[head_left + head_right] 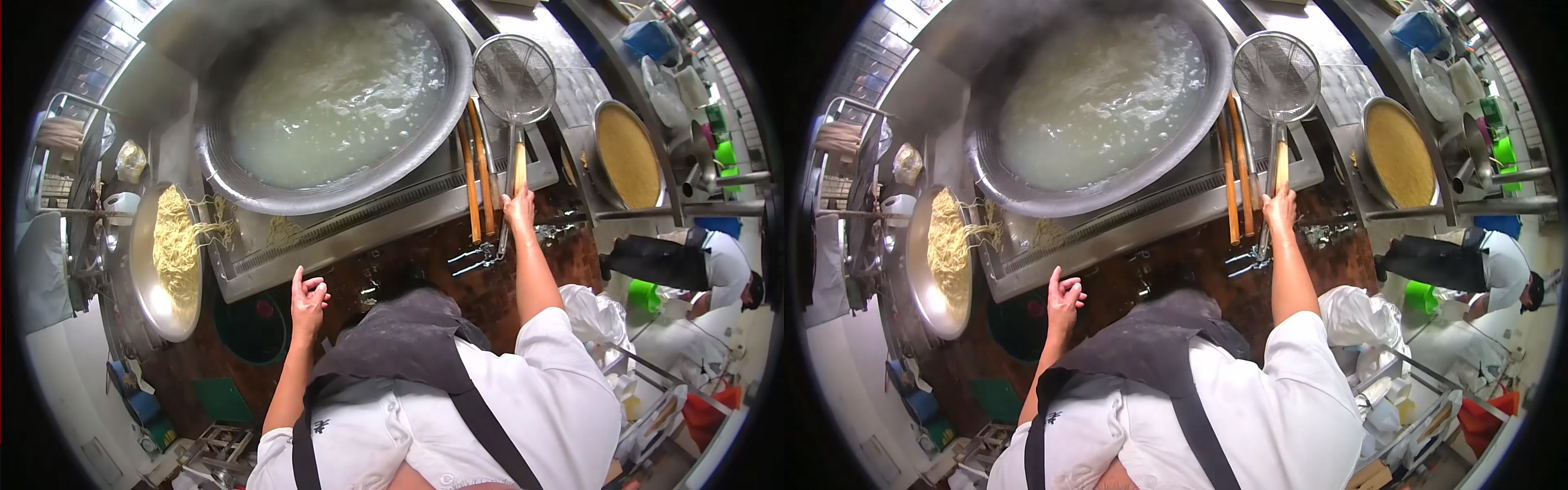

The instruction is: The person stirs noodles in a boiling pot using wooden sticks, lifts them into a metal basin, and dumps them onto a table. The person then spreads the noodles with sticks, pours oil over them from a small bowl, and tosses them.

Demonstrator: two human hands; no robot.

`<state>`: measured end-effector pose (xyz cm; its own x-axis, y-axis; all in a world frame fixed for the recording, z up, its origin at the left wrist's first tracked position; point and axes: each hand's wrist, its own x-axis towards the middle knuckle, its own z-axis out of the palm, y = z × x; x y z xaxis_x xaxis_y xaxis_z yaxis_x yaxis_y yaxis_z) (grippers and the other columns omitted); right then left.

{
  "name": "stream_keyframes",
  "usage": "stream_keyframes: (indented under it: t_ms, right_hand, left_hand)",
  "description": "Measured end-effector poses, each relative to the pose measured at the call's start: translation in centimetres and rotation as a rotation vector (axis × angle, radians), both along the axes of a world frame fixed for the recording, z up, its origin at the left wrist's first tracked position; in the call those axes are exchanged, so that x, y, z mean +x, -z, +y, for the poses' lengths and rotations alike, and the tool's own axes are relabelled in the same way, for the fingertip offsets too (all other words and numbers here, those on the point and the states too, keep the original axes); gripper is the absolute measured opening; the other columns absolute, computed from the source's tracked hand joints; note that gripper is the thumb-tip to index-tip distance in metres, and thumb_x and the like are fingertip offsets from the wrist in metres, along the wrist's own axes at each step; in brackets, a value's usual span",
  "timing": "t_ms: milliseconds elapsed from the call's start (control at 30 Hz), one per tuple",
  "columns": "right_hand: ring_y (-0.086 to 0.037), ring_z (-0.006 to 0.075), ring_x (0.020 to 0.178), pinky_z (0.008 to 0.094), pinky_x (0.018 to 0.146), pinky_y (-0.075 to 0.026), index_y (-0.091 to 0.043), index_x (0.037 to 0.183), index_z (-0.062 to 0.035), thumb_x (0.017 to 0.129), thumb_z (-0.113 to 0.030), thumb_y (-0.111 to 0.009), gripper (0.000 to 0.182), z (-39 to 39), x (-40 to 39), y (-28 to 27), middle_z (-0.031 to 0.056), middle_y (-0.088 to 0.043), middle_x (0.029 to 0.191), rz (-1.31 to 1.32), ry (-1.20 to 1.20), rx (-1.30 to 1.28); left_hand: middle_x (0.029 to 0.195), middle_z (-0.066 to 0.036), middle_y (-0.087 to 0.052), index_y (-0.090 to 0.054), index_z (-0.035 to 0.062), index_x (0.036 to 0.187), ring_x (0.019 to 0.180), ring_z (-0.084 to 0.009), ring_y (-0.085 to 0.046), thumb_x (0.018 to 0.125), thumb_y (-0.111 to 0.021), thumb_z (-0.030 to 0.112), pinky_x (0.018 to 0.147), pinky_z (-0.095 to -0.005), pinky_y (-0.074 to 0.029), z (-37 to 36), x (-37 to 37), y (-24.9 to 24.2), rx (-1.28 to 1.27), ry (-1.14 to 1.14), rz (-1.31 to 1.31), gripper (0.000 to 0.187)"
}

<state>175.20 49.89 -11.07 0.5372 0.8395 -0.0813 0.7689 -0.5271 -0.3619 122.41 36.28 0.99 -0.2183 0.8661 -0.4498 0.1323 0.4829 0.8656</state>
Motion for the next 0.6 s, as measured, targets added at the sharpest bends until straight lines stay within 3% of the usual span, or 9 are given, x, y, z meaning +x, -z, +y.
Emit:
stream_keyframes:
  t_ms: [33, 100, 133, 200, 233, 300, 433, 500, 600]
  right_hand:
    - [-0.059, 0.0480, 0.111, 0.0510, 0.095, -0.051, -0.034, 0.149, -0.0018, 0.086, -0.032, -0.074, 0.080, 0.1, 0.6, 0.4, 0.0296, -0.051, 0.130, 0.030, -0.032, 0.014]
    - [-0.069, 0.0429, 0.092, 0.0500, 0.078, -0.055, -0.064, 0.115, 0.0011, 0.082, -0.031, -0.076, 0.047, 1.3, 4.1, 4.6, 0.0267, -0.068, 0.097, 0.252, 0.086, -0.088]
    - [-0.070, 0.0418, 0.081, 0.0505, 0.070, -0.054, -0.067, 0.096, 0.0034, 0.081, -0.030, -0.076, 0.038, 0.7, 0.6, -2.4, 0.0241, -0.069, 0.082, 0.119, 0.083, -0.041]
    - [-0.067, 0.0423, 0.084, 0.0492, 0.076, -0.054, -0.065, 0.103, 0.0011, 0.080, -0.023, -0.076, 0.034, 0.5, -0.1, -4.0, 0.0238, -0.068, 0.086, 0.339, -0.061, 0.188]
    - [-0.065, 0.0383, 0.092, 0.0459, 0.084, -0.052, -0.062, 0.117, 0.0008, 0.084, -0.018, -0.072, 0.038, 1.2, 2.4, -1.1, 0.0216, -0.065, 0.099, -0.080, -0.336, 0.269]
    - [-0.062, 0.0339, 0.098, 0.0430, 0.090, -0.049, -0.057, 0.128, 0.0011, 0.089, -0.014, -0.067, 0.044, 1.9, 0.1, -2.0, 0.0190, -0.061, 0.112, -0.227, -0.342, 0.610]
    - [-0.064, 0.0273, 0.095, 0.0377, 0.088, -0.051, -0.057, 0.131, -0.0012, 0.095, -0.009, -0.060, 0.037, 0.7, -8.4, -8.1, 0.0151, -0.061, 0.115, 0.345, -0.344, 0.399]
    - [-0.064, 0.0237, 0.095, 0.0333, 0.085, -0.052, -0.059, 0.129, -0.0019, 0.097, -0.007, -0.058, 0.032, -0.9, -12.5, -10.1, 0.0140, -0.062, 0.114, 0.285, -0.501, 0.334]
    - [-0.065, 0.0158, 0.086, 0.0289, 0.078, -0.053, -0.064, 0.119, -0.0018, 0.096, -0.004, -0.060, 0.024, -4.8, -17.8, -9.5, 0.0079, -0.068, 0.102, 0.591, -0.485, 0.294]
  left_hand:
    - [0.115, -0.011, -0.063, -0.023, 0.0056, 0.156, 0.079, -0.0114, -0.063, 0.095, -0.066, 0.012, 0.065, -0.0230, -0.053, 0.1, 0.1, 0.1, -0.007, 0.018, -0.032, 0.075]
    - [0.115, -0.012, -0.063, -0.023, 0.0061, 0.156, 0.081, -0.0124, -0.063, 0.094, -0.066, 0.013, 0.067, -0.0238, -0.053, -0.3, -0.3, 0.1, -0.017, -0.019, -0.069, 0.075]
    - [0.114, -0.012, -0.063, -0.025, 0.0057, 0.155, 0.081, -0.0131, -0.063, 0.094, -0.067, 0.014, 0.070, -0.0256, -0.053, -0.5, -0.6, -0.3, 0.004, -0.011, -0.060, 0.075]
    - [0.113, -0.011, -0.062, -0.028, 0.0039, 0.154, 0.081, -0.0128, -0.061, 0.093, -0.068, 0.016, 0.072, -0.0269, -0.053, -1.0, -2.5, -0.2, 0.053, 0.001, 0.106, 0.074]
    - [0.112, -0.011, -0.062, -0.030, 0.0025, 0.153, 0.079, -0.0118, -0.059, 0.093, -0.070, 0.017, 0.072, -0.0266, -0.052, -0.7, -4.5, 0.6, 0.076, 0.051, 0.239, 0.074]
    - [0.110, -0.009, -0.061, -0.035, 0.0022, 0.150, 0.083, -0.0125, -0.058, 0.091, -0.072, 0.020, 0.078, -0.0286, -0.053, 0.9, -9.3, 2.5, 0.186, -0.038, 0.328, 0.072]
    - [0.114, -0.017, -0.062, -0.040, -0.0039, 0.146, 0.090, -0.0240, -0.062, 0.085, -0.073, 0.026, 0.083, -0.0369, -0.053, 9.6, -22.0, 1.4, 0.290, -0.036, 0.647, 0.075]
    - [0.125, -0.023, -0.059, -0.043, -0.0043, 0.144, 0.106, -0.0336, -0.062, 0.085, -0.072, 0.032, 0.093, -0.0422, -0.051, 15.1, -27.6, 0.3, 0.270, 0.052, 0.963, 0.074]
    - [0.144, -0.023, -0.050, -0.047, -0.0013, 0.142, 0.135, -0.0371, -0.044, 0.089, -0.066, 0.040, 0.111, -0.0477, -0.038, 22.9, -34.3, 0.5, 0.087, 0.199, 1.290, 0.070]
